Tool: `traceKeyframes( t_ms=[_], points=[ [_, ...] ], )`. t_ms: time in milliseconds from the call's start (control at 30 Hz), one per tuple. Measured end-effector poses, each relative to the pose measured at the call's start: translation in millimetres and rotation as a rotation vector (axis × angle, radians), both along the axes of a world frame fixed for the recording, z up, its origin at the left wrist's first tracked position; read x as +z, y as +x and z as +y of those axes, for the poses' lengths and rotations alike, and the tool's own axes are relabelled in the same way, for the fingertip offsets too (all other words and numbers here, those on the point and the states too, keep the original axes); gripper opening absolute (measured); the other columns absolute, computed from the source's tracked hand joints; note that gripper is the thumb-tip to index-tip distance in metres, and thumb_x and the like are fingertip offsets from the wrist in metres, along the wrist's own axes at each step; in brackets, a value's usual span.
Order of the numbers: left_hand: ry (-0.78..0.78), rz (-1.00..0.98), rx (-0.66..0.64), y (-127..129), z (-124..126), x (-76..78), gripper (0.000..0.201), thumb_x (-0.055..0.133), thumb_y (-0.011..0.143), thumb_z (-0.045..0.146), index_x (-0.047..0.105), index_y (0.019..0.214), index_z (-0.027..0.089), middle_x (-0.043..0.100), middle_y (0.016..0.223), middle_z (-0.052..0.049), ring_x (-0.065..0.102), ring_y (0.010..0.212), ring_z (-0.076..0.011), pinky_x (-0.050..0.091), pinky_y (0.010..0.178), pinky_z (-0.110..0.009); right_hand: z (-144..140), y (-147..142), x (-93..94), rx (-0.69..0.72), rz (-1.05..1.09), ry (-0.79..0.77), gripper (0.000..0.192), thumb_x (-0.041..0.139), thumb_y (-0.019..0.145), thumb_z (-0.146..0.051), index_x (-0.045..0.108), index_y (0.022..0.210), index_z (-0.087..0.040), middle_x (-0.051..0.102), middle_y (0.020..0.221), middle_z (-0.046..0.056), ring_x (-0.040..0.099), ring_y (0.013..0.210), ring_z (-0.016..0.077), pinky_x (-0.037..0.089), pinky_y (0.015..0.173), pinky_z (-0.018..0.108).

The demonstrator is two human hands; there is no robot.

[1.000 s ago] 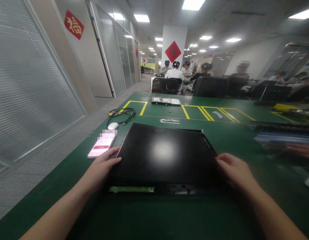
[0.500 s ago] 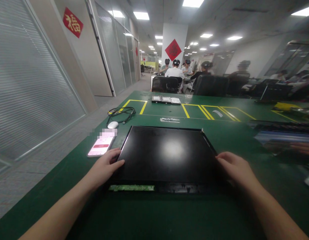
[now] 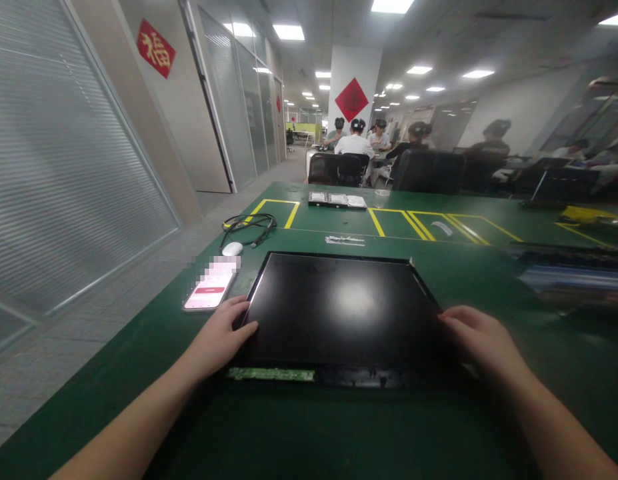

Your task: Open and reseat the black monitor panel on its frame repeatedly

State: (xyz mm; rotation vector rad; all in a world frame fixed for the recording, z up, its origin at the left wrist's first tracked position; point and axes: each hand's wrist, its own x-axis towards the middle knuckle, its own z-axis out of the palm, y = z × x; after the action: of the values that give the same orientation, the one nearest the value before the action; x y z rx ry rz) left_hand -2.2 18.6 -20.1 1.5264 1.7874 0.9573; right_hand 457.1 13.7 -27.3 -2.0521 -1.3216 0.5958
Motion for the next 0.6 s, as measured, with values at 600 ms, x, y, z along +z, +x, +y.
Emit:
traceKeyframes(
  t_ms=[600],
  points=[
    [0.007,0.182,-0.084,-2.8,-0.4,-0.2,0.04,0.067,0.068,0.043,0.076,0.097,0.017,0.059,0.142,-0.021,0.053,0.131,-0.0433,0.037,0.111,-0.052,0.2,0.7,-2.4,-0.016,0.003,-0.026,0.032,0.061,0.069,-0.049,0.073,0.082,-0.022,0.075,0.073,0.007,0.067,0.064,0.0247,0.047,0.056,0.034]
  ],
)
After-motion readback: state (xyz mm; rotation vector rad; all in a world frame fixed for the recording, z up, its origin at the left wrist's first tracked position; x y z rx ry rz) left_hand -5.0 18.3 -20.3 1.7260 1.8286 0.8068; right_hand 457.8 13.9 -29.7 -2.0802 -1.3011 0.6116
